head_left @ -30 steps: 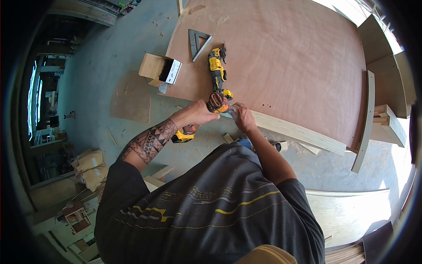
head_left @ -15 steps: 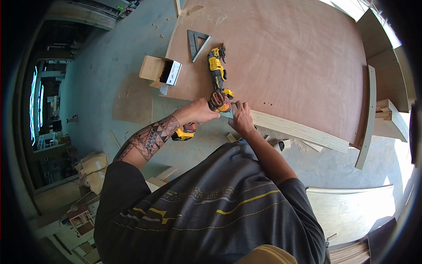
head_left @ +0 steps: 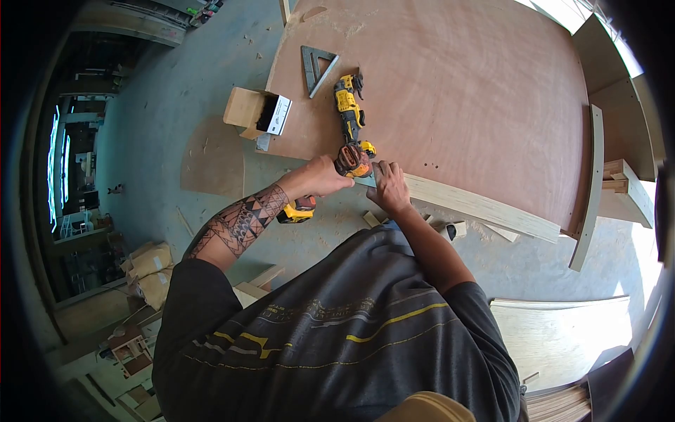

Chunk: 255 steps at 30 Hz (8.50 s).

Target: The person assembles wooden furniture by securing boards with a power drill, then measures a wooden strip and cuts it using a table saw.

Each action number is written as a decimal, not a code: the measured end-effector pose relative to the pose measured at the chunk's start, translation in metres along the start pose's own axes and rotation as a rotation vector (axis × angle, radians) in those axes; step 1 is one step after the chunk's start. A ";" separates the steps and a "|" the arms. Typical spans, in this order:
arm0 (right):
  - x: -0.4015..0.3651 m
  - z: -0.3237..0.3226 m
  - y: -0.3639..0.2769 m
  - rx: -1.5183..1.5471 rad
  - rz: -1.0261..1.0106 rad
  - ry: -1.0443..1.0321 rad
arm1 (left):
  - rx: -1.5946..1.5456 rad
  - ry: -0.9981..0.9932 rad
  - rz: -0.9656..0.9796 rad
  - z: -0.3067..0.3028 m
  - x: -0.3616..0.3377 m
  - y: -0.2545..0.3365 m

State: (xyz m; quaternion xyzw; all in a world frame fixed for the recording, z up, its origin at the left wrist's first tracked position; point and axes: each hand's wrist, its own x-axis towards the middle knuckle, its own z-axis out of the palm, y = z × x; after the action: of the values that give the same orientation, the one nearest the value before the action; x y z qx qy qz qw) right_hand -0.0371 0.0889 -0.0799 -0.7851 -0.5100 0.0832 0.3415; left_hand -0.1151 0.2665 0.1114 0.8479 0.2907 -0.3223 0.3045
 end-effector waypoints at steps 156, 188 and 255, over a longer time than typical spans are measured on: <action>-0.277 -0.303 0.294 -0.002 0.116 0.202 | 0.073 -0.177 0.151 0.184 0.065 0.396; -0.276 -0.303 0.296 -0.018 0.101 0.238 | 0.179 -0.229 0.086 0.191 0.085 0.424; 0.313 0.175 -0.177 0.362 0.057 0.158 | -0.809 0.536 -0.321 0.259 -0.141 -0.265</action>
State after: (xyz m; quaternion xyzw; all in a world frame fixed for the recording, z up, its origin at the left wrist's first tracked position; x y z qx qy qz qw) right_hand -0.1066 0.4799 -0.0337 -0.7289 -0.4361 0.1215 0.5136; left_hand -0.4812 0.2133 -0.0305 0.6597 0.5868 0.0023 0.4696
